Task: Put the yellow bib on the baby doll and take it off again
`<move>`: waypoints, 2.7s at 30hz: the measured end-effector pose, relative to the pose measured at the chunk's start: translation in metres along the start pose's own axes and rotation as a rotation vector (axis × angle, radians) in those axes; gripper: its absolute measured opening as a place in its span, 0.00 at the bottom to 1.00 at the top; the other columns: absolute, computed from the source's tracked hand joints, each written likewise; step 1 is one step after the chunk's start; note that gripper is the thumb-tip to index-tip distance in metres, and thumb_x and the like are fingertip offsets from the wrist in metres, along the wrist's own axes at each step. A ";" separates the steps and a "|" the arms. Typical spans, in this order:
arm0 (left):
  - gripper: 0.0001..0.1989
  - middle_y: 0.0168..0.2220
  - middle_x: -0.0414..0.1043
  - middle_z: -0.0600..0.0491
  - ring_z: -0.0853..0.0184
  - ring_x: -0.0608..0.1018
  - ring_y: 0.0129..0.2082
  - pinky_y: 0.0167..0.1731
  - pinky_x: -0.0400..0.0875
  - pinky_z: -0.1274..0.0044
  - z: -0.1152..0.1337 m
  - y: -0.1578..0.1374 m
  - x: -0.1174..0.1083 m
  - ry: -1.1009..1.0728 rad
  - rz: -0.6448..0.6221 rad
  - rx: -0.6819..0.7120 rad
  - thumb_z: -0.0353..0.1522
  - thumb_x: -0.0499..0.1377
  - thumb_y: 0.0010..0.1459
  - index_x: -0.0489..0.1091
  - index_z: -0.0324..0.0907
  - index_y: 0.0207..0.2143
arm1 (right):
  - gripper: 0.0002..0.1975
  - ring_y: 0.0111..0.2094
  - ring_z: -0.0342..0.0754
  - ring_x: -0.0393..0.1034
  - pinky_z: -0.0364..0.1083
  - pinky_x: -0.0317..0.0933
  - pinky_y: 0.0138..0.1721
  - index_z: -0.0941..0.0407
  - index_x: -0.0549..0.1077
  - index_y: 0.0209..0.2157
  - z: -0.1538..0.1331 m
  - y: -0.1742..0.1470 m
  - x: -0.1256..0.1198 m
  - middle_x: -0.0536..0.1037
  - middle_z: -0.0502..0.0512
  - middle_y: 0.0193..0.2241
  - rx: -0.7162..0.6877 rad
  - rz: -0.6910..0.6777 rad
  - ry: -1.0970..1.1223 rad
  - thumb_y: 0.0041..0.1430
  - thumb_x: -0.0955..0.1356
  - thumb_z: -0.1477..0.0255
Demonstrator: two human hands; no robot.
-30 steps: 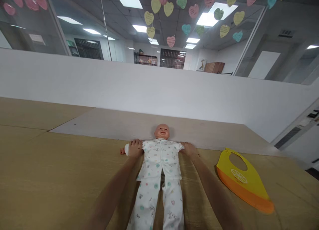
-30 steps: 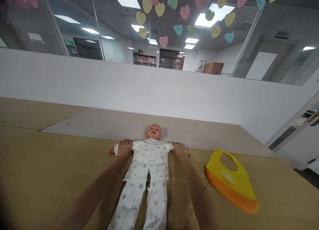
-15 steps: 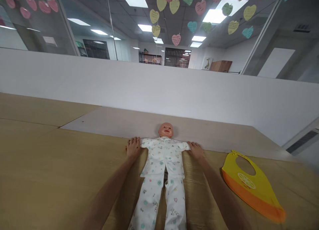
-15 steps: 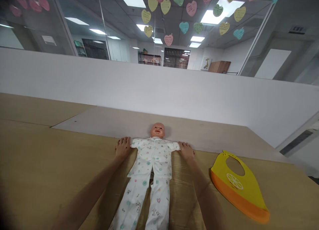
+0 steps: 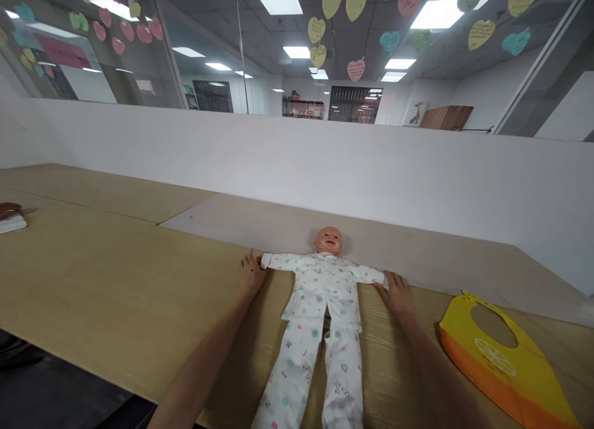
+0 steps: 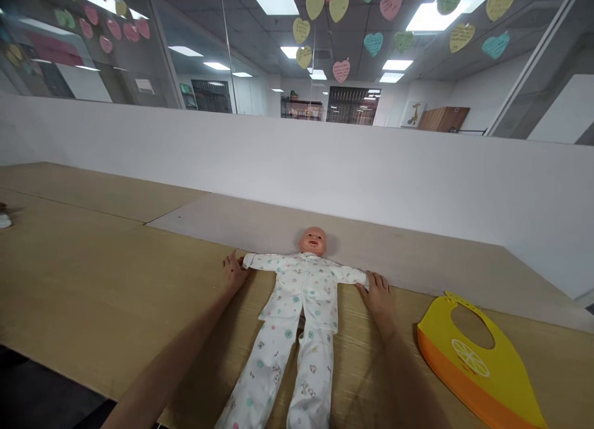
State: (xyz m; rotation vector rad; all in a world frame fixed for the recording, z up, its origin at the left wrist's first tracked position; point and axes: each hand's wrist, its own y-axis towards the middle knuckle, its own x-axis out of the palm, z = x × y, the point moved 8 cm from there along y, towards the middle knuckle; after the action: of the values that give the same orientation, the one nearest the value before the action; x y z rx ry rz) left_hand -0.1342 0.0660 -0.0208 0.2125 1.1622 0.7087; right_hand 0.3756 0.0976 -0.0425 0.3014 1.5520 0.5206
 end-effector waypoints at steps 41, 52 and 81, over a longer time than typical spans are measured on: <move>0.18 0.38 0.78 0.43 0.57 0.77 0.36 0.34 0.66 0.70 0.033 -0.024 -0.011 0.172 -0.325 -0.083 0.38 0.48 0.64 0.75 0.40 0.33 | 0.21 0.36 0.55 0.74 0.48 0.62 0.35 0.57 0.72 0.38 0.014 -0.033 -0.030 0.78 0.62 0.36 0.530 -0.289 0.206 0.64 0.58 0.55; 0.17 0.34 0.76 0.42 0.54 0.77 0.35 0.34 0.68 0.66 0.036 -0.026 0.000 0.105 -0.334 -0.146 0.38 0.48 0.64 0.74 0.41 0.32 | 0.20 0.36 0.52 0.76 0.44 0.60 0.33 0.60 0.75 0.42 -0.004 -0.027 -0.036 0.81 0.64 0.37 0.341 -0.229 0.050 0.67 0.56 0.65; 0.15 0.32 0.79 0.47 0.59 0.79 0.35 0.35 0.67 0.72 0.078 -0.071 0.011 -0.004 -0.448 0.245 0.35 0.50 0.63 0.73 0.44 0.28 | 0.18 0.32 0.49 0.72 0.44 0.49 0.29 0.58 0.77 0.35 -0.030 -0.029 -0.034 0.80 0.57 0.32 0.171 -0.322 0.116 0.66 0.59 0.65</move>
State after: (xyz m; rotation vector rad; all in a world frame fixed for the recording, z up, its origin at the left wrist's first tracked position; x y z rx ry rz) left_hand -0.0338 0.0342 -0.0331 0.1501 1.2377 0.1710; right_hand 0.3512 0.0517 -0.0277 0.1477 1.7209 0.1561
